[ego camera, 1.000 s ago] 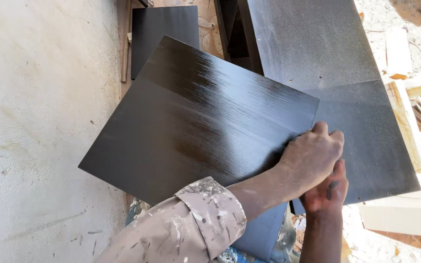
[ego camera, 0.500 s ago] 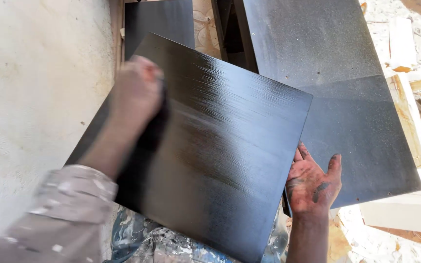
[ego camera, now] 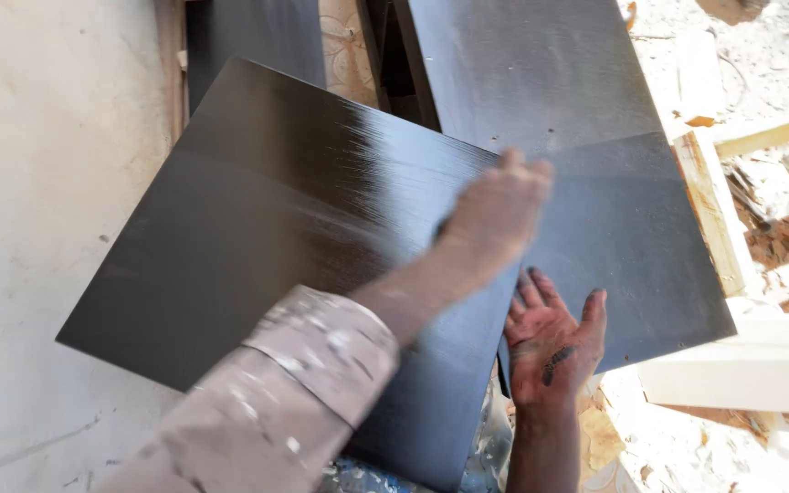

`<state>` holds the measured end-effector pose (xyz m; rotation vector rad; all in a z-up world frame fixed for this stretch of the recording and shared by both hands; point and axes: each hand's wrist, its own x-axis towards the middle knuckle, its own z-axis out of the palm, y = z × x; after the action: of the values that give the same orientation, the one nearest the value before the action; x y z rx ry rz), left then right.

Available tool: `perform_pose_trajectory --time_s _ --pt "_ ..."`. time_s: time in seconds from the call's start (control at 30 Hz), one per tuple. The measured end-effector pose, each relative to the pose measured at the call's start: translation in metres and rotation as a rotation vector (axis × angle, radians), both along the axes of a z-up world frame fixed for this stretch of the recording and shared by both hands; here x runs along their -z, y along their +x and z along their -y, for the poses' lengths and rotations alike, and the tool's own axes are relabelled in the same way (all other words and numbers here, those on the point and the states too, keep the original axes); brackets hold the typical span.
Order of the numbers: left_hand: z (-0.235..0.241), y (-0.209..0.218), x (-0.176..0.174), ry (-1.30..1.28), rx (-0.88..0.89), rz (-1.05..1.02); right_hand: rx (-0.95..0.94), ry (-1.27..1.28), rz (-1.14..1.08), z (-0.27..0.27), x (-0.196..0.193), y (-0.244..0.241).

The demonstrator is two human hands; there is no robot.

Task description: Applying dark wood stain to wooden furniture panels using a sponge applicator

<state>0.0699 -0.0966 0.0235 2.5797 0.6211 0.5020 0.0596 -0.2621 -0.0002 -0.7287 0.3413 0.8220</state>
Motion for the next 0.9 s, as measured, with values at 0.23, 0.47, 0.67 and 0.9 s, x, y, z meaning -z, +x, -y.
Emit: perform_pose_trajectory --time_s 0.23,0.47,0.67,0.9 --pt "-0.208 -0.175 0.009 0.077 -0.500 -0.049 -0.161 -0.558 1.094 -0.033 -0.094 -0.061" --pt "-0.331 -0.366 0.007 0.060 -0.903 0.040 -1.174 -0.225 1.884 -0.097 -0.148 -0.126" --pt "-0.265 -0.472 0.164 -0.469 -1.198 0.038 -1.155 -0.001 2.502 -0.172 -0.105 -0.189" --pt "-0.173 -0.444 0.307 -0.573 -1.160 0.082 -1.073 -0.096 2.792 -0.192 -0.041 -0.192"
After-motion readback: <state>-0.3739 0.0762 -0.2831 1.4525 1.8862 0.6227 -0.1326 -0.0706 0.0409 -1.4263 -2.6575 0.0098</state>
